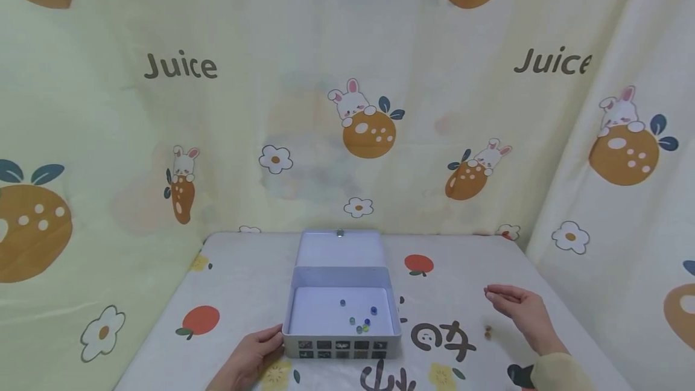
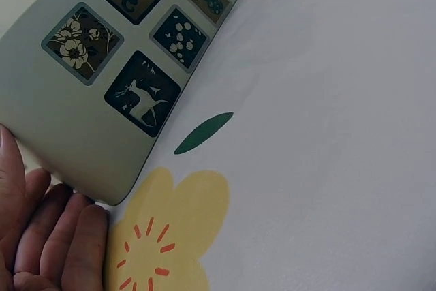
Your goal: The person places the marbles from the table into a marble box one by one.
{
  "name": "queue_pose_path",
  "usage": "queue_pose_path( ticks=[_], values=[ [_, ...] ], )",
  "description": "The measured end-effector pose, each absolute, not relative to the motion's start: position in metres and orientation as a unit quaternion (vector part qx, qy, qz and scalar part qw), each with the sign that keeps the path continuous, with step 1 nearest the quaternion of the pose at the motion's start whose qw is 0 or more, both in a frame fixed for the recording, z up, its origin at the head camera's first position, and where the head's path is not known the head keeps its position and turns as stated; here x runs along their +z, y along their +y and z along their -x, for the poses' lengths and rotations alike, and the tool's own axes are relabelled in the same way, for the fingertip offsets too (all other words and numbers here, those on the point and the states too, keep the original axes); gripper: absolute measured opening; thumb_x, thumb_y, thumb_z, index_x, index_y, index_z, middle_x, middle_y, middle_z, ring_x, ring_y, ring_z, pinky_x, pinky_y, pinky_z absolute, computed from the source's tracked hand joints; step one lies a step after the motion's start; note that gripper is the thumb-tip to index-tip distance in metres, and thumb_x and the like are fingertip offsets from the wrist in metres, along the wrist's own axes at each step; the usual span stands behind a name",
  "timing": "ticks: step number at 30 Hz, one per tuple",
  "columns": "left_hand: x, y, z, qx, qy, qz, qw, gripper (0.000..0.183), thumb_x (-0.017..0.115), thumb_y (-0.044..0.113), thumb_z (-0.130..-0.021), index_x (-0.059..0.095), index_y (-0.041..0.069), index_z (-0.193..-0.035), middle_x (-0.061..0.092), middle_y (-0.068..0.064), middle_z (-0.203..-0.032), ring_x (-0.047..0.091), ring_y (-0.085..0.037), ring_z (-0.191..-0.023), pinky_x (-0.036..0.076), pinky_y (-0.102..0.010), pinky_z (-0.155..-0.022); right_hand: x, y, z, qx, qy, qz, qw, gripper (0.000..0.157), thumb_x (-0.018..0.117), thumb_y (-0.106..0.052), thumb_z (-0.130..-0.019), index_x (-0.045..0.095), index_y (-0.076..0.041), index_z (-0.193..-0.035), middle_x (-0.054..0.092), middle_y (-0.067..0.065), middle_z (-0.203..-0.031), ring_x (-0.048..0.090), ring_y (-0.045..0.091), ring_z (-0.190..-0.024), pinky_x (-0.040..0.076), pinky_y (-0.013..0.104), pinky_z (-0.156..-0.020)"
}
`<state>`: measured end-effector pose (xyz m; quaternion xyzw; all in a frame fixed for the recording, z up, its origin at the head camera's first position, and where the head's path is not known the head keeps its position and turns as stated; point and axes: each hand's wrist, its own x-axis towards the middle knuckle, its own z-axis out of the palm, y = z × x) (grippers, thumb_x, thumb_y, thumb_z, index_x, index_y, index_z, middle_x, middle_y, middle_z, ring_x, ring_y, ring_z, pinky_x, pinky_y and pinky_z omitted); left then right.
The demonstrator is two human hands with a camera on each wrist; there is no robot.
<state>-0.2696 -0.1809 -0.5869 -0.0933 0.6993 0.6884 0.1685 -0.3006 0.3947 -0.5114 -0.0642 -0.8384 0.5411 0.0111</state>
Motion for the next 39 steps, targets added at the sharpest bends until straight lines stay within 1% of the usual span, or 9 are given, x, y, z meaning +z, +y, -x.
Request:
queue_pose_path(
  ticks=[4,8,12,15,23,31,34,37,39],
  values=[
    [-0.587,-0.183,0.270,0.695,0.691,0.095,0.175,0.057,0.063,0.020,-0.102,0.042,-0.007,-0.148,0.042,-0.027,-0.154,0.048,-0.038,-0.141,0.052,-0.048,-0.111,-0.525,0.405,0.307,0.476,-0.877,0.063,0.005,0.046,0.073,-0.030,-0.096,0.067,0.003,-0.128,0.078,0.006,-0.115,0.066,-0.010,-0.087,0.060,0.014,-0.076],
    [-0.587,-0.184,0.270,0.706,0.679,0.084,0.183,0.060,0.063,0.021,-0.102,0.039,-0.007,-0.149,0.041,-0.026,-0.155,0.047,-0.037,-0.142,0.052,-0.046,-0.112,-0.541,0.409,0.313,0.421,-0.905,0.059,0.010,0.032,0.075,-0.019,-0.093,0.073,0.003,-0.116,0.078,0.016,-0.110,0.072,0.003,-0.087,0.061,0.019,-0.072],
    [-0.589,-0.185,0.269,0.709,0.677,0.075,0.183,0.061,0.063,0.023,-0.102,0.039,-0.007,-0.149,0.040,-0.026,-0.155,0.048,-0.037,-0.142,0.052,-0.045,-0.112,-0.551,0.408,0.314,0.361,-0.930,0.066,-0.003,0.025,0.076,-0.018,-0.091,0.076,-0.001,-0.109,0.079,0.013,-0.102,0.073,0.020,-0.090,0.061,0.039,-0.079],
    [-0.589,-0.184,0.268,0.705,0.682,0.074,0.179,0.061,0.064,0.023,-0.102,0.040,-0.007,-0.149,0.040,-0.027,-0.155,0.049,-0.037,-0.142,0.052,-0.046,-0.112,-0.555,0.405,0.313,0.330,-0.941,0.076,-0.021,0.023,0.077,-0.019,-0.090,0.077,-0.004,-0.107,0.079,0.010,-0.097,0.071,0.025,-0.091,0.057,0.051,-0.083],
    [-0.586,-0.182,0.268,0.694,0.694,0.088,0.172,0.059,0.064,0.022,-0.102,0.041,-0.007,-0.148,0.041,-0.027,-0.155,0.050,-0.038,-0.141,0.052,-0.047,-0.111,-0.560,0.394,0.309,0.305,-0.947,0.088,-0.035,0.020,0.079,-0.016,-0.087,0.077,-0.005,-0.103,0.079,0.006,-0.091,0.069,0.033,-0.097,0.054,0.058,-0.087],
    [-0.586,-0.183,0.271,0.700,0.687,0.090,0.173,0.058,0.063,0.019,-0.102,0.041,-0.007,-0.148,0.040,-0.028,-0.154,0.049,-0.038,-0.141,0.053,-0.047,-0.110,-0.556,0.391,0.306,0.291,-0.953,0.079,-0.015,0.017,0.078,-0.013,-0.087,0.077,-0.004,-0.101,0.078,0.010,-0.094,0.069,0.029,-0.091,0.056,0.054,-0.082],
    [-0.587,-0.183,0.271,0.702,0.685,0.088,0.175,0.058,0.064,0.019,-0.102,0.041,-0.008,-0.148,0.040,-0.028,-0.154,0.049,-0.038,-0.141,0.053,-0.047,-0.110,-0.550,0.389,0.303,0.300,-0.950,0.089,-0.011,0.019,0.078,-0.012,-0.087,0.077,-0.003,-0.104,0.078,0.013,-0.098,0.069,0.035,-0.095,0.056,0.055,-0.083],
    [-0.586,-0.183,0.270,0.702,0.686,0.084,0.174,0.058,0.064,0.020,-0.101,0.041,-0.007,-0.148,0.041,-0.028,-0.154,0.049,-0.039,-0.141,0.053,-0.047,-0.110,-0.544,0.393,0.301,0.344,-0.934,0.098,0.003,0.024,0.077,-0.015,-0.090,0.076,-0.001,-0.109,0.079,0.014,-0.102,0.072,0.026,-0.093,0.061,0.044,-0.081],
    [-0.585,-0.183,0.269,0.702,0.686,0.081,0.174,0.059,0.065,0.020,-0.101,0.042,-0.007,-0.148,0.040,-0.028,-0.154,0.049,-0.038,-0.141,0.053,-0.047,-0.110,-0.540,0.398,0.301,0.400,-0.911,0.101,0.008,0.029,0.076,-0.017,-0.092,0.074,0.000,-0.115,0.080,0.010,-0.104,0.073,0.013,-0.089,0.063,0.032,-0.078]
  ],
)
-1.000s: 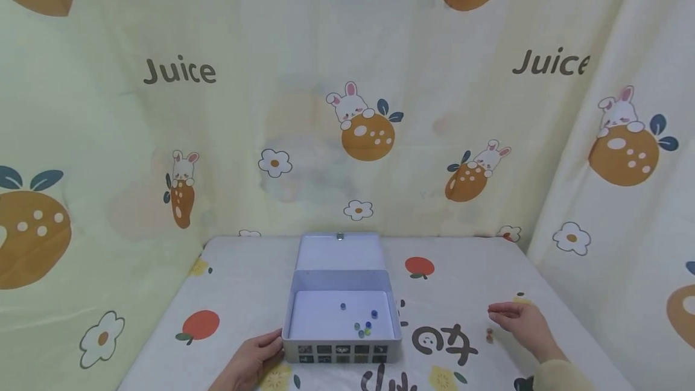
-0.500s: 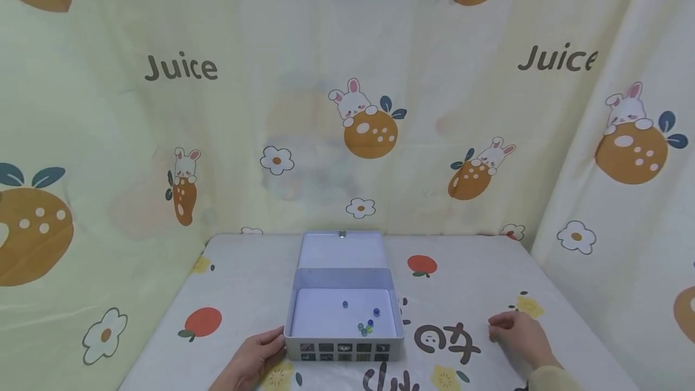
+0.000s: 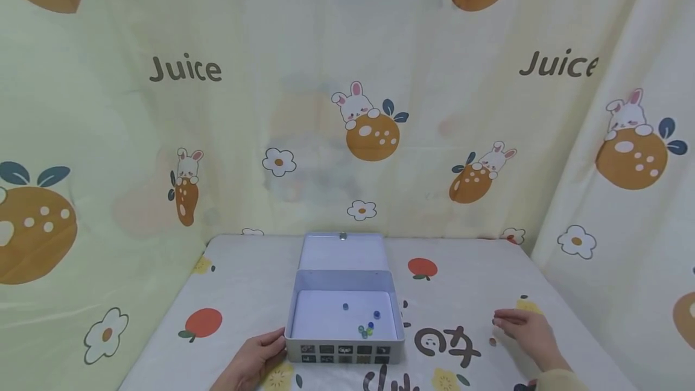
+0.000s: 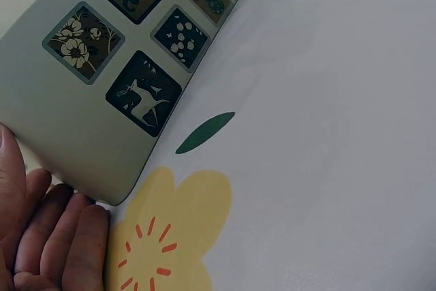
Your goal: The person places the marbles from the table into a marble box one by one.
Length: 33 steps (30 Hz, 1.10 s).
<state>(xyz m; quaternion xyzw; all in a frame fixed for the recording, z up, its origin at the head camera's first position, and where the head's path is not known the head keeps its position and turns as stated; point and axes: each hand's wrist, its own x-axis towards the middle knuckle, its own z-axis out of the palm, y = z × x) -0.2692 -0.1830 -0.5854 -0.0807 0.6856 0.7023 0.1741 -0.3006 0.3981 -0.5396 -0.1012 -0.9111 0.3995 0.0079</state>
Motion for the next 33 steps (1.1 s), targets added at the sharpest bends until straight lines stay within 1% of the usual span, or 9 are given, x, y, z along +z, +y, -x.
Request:
queue_pose_path(
  ticks=[2,4,8,12,17,20,24,26,33],
  values=[
    [-0.585,-0.183,0.269,0.702,0.686,0.080,0.173,0.059,0.065,0.020,-0.101,0.042,-0.007,-0.148,0.040,-0.028,-0.154,0.048,-0.039,-0.141,0.052,-0.047,-0.111,-0.535,0.403,0.299,0.484,-0.870,0.097,0.007,0.036,0.073,-0.017,-0.095,0.070,0.004,-0.124,0.080,0.004,-0.104,0.070,-0.001,-0.085,0.064,0.023,-0.076],
    [-0.584,-0.183,0.269,0.702,0.686,0.081,0.172,0.058,0.065,0.019,-0.101,0.042,-0.007,-0.147,0.040,-0.028,-0.154,0.048,-0.038,-0.141,0.052,-0.048,-0.111,-0.530,0.406,0.297,0.553,-0.827,0.097,-0.002,0.041,0.072,-0.018,-0.097,0.065,0.005,-0.130,0.080,-0.004,-0.104,0.069,-0.007,-0.087,0.064,0.021,-0.083],
    [-0.583,-0.183,0.269,0.699,0.690,0.084,0.168,0.055,0.064,0.017,-0.102,0.044,-0.007,-0.147,0.042,-0.027,-0.154,0.049,-0.038,-0.141,0.052,-0.049,-0.110,-0.525,0.406,0.296,0.620,-0.781,0.076,-0.009,0.040,0.073,-0.019,-0.097,0.067,0.002,-0.130,0.077,-0.017,-0.100,0.071,-0.006,-0.092,0.063,0.022,-0.090],
    [-0.583,-0.183,0.269,0.697,0.692,0.088,0.166,0.053,0.064,0.016,-0.102,0.045,-0.007,-0.146,0.043,-0.027,-0.153,0.050,-0.038,-0.141,0.053,-0.049,-0.110,-0.521,0.393,0.300,0.631,-0.774,0.055,-0.001,0.036,0.073,-0.019,-0.096,0.069,-0.001,-0.127,0.076,-0.022,-0.098,0.071,-0.007,-0.093,0.063,0.020,-0.090],
    [-0.584,-0.180,0.269,0.700,0.689,0.089,0.166,0.054,0.064,0.016,-0.101,0.044,-0.007,-0.146,0.042,-0.028,-0.154,0.049,-0.039,-0.141,0.053,-0.049,-0.110,-0.507,0.353,0.313,0.646,-0.762,0.040,-0.005,0.045,0.074,-0.020,-0.096,0.064,0.003,-0.134,0.077,-0.017,-0.103,0.071,-0.005,-0.095,0.063,0.020,-0.089],
    [-0.585,-0.181,0.269,0.702,0.687,0.087,0.168,0.056,0.064,0.017,-0.101,0.043,-0.008,-0.147,0.042,-0.028,-0.153,0.049,-0.039,-0.141,0.052,-0.049,-0.111,-0.498,0.313,0.325,0.646,-0.763,0.021,-0.012,0.048,0.074,-0.020,-0.096,0.062,0.004,-0.135,0.078,-0.007,-0.110,0.073,0.001,-0.099,0.063,0.021,-0.091],
    [-0.587,-0.182,0.268,0.705,0.683,0.080,0.174,0.056,0.064,0.019,-0.102,0.043,-0.008,-0.147,0.043,-0.028,-0.154,0.049,-0.039,-0.141,0.051,-0.049,-0.112,-0.490,0.255,0.339,0.637,-0.770,-0.019,-0.019,0.043,0.074,-0.018,-0.096,0.065,0.005,-0.131,0.077,0.007,-0.118,0.074,0.012,-0.106,0.063,0.026,-0.093],
    [-0.588,-0.182,0.267,0.706,0.681,0.078,0.178,0.057,0.064,0.020,-0.102,0.042,-0.008,-0.148,0.043,-0.028,-0.154,0.049,-0.039,-0.141,0.051,-0.049,-0.113,-0.487,0.229,0.345,0.633,-0.773,-0.037,-0.021,0.039,0.074,-0.017,-0.095,0.067,0.004,-0.128,0.076,0.010,-0.119,0.074,0.016,-0.108,0.063,0.030,-0.095],
    [-0.586,-0.181,0.270,0.696,0.691,0.091,0.172,0.054,0.063,0.018,-0.103,0.044,-0.006,-0.148,0.044,-0.027,-0.153,0.051,-0.038,-0.140,0.053,-0.049,-0.110,-0.481,0.172,0.354,0.630,-0.775,-0.044,-0.030,0.032,0.075,-0.018,-0.094,0.073,-0.007,-0.124,0.077,0.009,-0.119,0.074,0.021,-0.110,0.062,0.038,-0.099]
  ],
)
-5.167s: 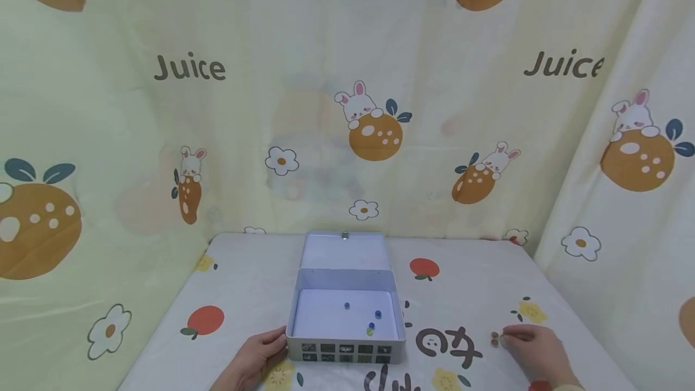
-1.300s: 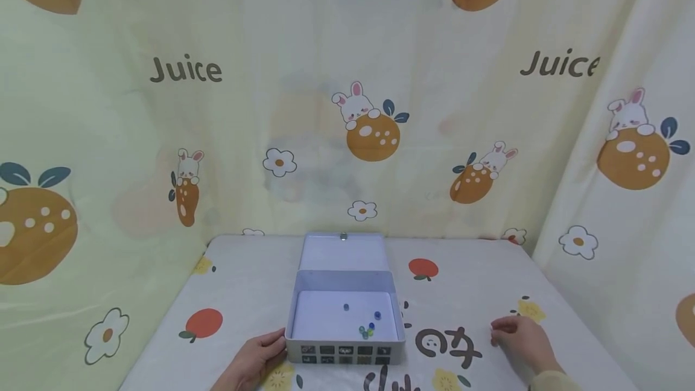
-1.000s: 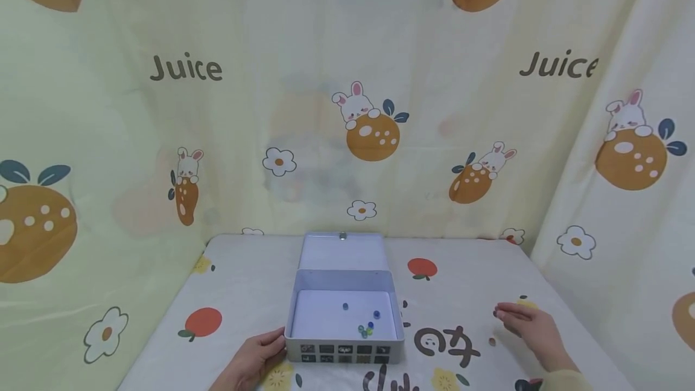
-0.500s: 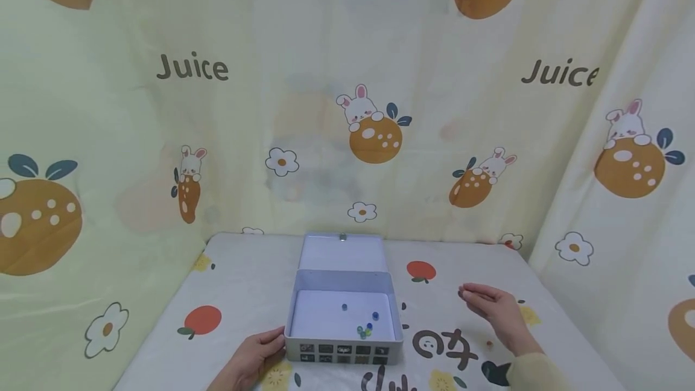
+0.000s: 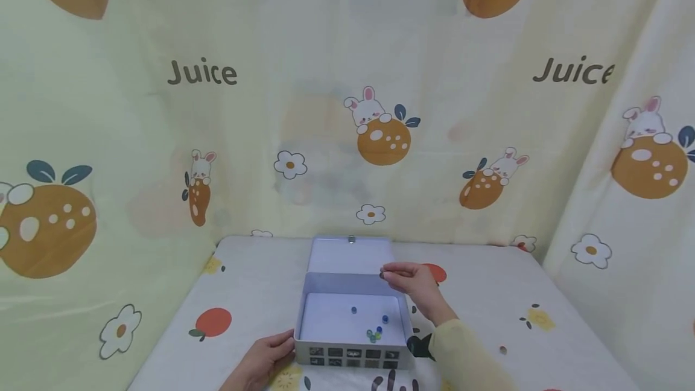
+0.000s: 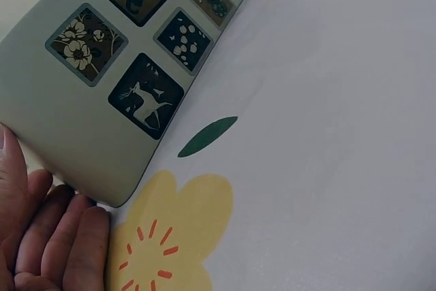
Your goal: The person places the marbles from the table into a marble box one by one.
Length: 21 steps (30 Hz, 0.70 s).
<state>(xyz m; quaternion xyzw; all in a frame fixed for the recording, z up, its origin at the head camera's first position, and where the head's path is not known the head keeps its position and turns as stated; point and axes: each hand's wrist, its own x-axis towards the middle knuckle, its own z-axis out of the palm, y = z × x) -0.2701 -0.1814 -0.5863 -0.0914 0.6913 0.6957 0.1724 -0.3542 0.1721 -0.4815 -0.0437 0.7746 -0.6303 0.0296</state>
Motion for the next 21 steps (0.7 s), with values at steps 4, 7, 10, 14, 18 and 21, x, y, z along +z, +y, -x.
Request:
queue_pose_path(
  ticks=[4,7,10,14,18,21],
  values=[
    [-0.585,-0.179,0.273,0.696,0.691,0.095,0.169,0.053,0.063,0.017,-0.102,0.045,-0.005,-0.147,0.044,-0.027,-0.154,0.050,-0.038,-0.140,0.054,-0.047,-0.109,-0.480,0.166,0.354,-0.634,0.772,0.039,0.029,0.029,0.075,-0.017,-0.094,0.074,-0.009,-0.122,0.077,0.009,-0.117,0.073,0.024,-0.111,0.062,0.038,-0.099],
    [-0.584,-0.179,0.274,0.700,0.688,0.093,0.167,0.053,0.063,0.017,-0.102,0.045,-0.005,-0.147,0.043,-0.027,-0.154,0.050,-0.037,-0.141,0.054,-0.046,-0.109,-0.478,0.165,0.353,-0.626,0.778,0.036,0.025,0.030,0.074,-0.019,-0.095,0.074,-0.010,-0.123,0.077,0.008,-0.118,0.072,0.024,-0.113,0.062,0.039,-0.100],
    [-0.584,-0.179,0.274,0.704,0.684,0.092,0.166,0.054,0.064,0.016,-0.101,0.045,-0.006,-0.147,0.043,-0.027,-0.154,0.050,-0.037,-0.141,0.055,-0.045,-0.108,-0.477,0.167,0.352,-0.621,0.783,0.029,0.020,0.033,0.074,-0.020,-0.095,0.072,-0.010,-0.126,0.076,0.008,-0.121,0.071,0.024,-0.115,0.060,0.040,-0.103],
    [-0.585,-0.179,0.274,0.706,0.683,0.092,0.166,0.053,0.063,0.015,-0.102,0.045,-0.006,-0.147,0.043,-0.027,-0.154,0.049,-0.038,-0.141,0.053,-0.047,-0.110,-0.477,0.169,0.351,-0.619,0.785,0.022,0.015,0.034,0.074,-0.022,-0.095,0.071,-0.010,-0.127,0.076,0.008,-0.123,0.071,0.023,-0.117,0.059,0.043,-0.105],
    [-0.586,-0.179,0.272,0.704,0.685,0.092,0.164,0.053,0.064,0.016,-0.101,0.046,-0.006,-0.146,0.044,-0.027,-0.154,0.049,-0.039,-0.141,0.053,-0.048,-0.110,-0.479,0.174,0.350,-0.618,0.785,0.029,0.013,0.034,0.074,-0.022,-0.096,0.071,-0.009,-0.127,0.075,0.010,-0.124,0.071,0.023,-0.117,0.059,0.042,-0.105],
    [-0.587,-0.180,0.271,0.706,0.684,0.090,0.163,0.053,0.064,0.016,-0.101,0.047,-0.006,-0.146,0.044,-0.028,-0.153,0.049,-0.039,-0.141,0.053,-0.048,-0.110,-0.480,0.179,0.350,-0.620,0.784,0.035,0.014,0.036,0.074,-0.022,-0.096,0.070,-0.007,-0.128,0.074,0.011,-0.125,0.071,0.023,-0.117,0.059,0.041,-0.105]
  ],
)
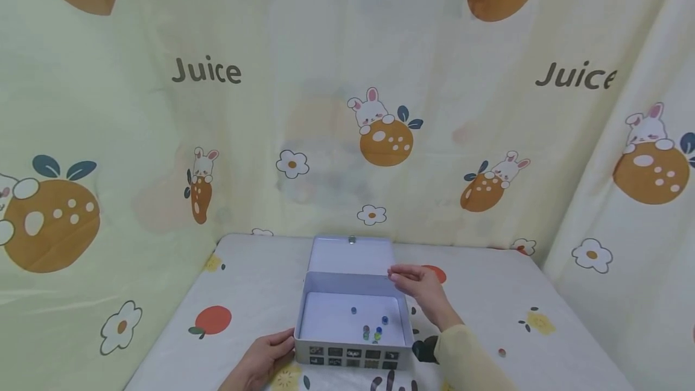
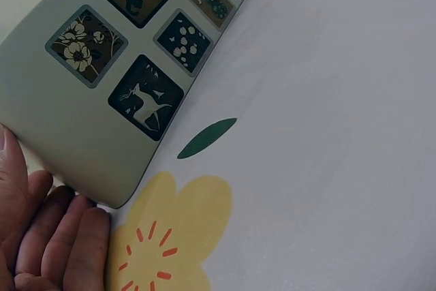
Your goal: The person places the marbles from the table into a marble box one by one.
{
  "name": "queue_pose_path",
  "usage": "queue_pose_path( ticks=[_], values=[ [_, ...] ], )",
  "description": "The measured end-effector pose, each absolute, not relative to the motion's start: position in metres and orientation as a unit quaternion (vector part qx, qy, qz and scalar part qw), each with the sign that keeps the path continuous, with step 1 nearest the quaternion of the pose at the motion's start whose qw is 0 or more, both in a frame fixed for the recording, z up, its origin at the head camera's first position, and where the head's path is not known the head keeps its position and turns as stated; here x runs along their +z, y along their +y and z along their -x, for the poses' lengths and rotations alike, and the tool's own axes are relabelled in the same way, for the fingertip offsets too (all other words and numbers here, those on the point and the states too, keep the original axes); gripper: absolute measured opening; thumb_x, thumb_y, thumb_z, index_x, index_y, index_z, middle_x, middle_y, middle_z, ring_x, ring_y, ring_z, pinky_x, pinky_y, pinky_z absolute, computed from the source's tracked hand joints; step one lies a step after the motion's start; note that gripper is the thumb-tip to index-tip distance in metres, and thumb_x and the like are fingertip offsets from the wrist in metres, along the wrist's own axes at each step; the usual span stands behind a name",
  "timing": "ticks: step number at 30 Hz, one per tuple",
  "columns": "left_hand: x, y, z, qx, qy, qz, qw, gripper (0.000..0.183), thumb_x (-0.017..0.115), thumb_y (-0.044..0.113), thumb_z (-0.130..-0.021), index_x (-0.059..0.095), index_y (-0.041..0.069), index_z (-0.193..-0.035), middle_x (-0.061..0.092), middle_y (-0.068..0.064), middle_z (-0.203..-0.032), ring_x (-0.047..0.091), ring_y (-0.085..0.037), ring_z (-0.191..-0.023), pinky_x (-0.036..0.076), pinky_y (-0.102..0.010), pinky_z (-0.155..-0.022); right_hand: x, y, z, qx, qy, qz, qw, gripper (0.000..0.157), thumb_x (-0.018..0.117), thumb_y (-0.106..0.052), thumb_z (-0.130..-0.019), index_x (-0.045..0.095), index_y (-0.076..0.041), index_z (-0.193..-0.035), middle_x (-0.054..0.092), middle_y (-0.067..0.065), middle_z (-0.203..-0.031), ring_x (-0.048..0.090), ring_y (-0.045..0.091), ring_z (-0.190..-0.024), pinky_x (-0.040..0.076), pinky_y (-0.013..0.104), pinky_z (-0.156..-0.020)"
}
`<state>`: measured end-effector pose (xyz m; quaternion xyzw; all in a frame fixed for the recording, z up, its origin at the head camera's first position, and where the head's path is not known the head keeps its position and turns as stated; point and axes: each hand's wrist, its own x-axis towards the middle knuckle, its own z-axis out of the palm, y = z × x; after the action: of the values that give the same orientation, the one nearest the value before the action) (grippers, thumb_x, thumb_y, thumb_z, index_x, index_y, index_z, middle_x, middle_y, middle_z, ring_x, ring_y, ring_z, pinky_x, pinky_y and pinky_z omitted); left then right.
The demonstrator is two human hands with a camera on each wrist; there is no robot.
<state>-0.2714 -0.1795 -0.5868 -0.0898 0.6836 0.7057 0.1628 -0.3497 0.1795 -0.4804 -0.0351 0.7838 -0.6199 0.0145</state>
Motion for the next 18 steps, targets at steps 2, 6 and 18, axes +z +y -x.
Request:
queue_pose_path(
  ticks=[2,6,18],
  values=[
    [-0.587,-0.179,0.272,0.710,0.680,0.088,0.163,0.053,0.064,0.016,-0.101,0.046,-0.006,-0.146,0.043,-0.027,-0.154,0.048,-0.039,-0.142,0.053,-0.048,-0.110,-0.483,0.187,0.350,-0.619,0.784,0.038,0.013,0.037,0.073,-0.022,-0.096,0.069,-0.006,-0.129,0.074,0.011,-0.126,0.071,0.023,-0.118,0.058,0.041,-0.105],
    [-0.589,-0.180,0.272,0.712,0.677,0.085,0.165,0.053,0.065,0.015,-0.101,0.046,-0.006,-0.146,0.043,-0.027,-0.154,0.049,-0.039,-0.141,0.053,-0.047,-0.110,-0.486,0.206,0.348,-0.615,0.788,0.033,0.007,0.036,0.071,-0.021,-0.098,0.069,-0.003,-0.129,0.074,0.012,-0.126,0.071,0.021,-0.116,0.059,0.039,-0.105],
    [-0.585,-0.181,0.270,0.710,0.680,0.084,0.163,0.059,0.068,0.019,-0.099,0.044,-0.006,-0.147,0.044,-0.027,-0.153,0.050,-0.038,-0.141,0.054,-0.046,-0.110,-0.487,0.313,0.335,-0.616,0.787,-0.011,0.009,0.051,0.072,-0.030,-0.097,0.061,0.000,-0.138,0.077,-0.008,-0.116,0.071,-0.004,-0.100,0.062,0.019,-0.092]
  ],
)
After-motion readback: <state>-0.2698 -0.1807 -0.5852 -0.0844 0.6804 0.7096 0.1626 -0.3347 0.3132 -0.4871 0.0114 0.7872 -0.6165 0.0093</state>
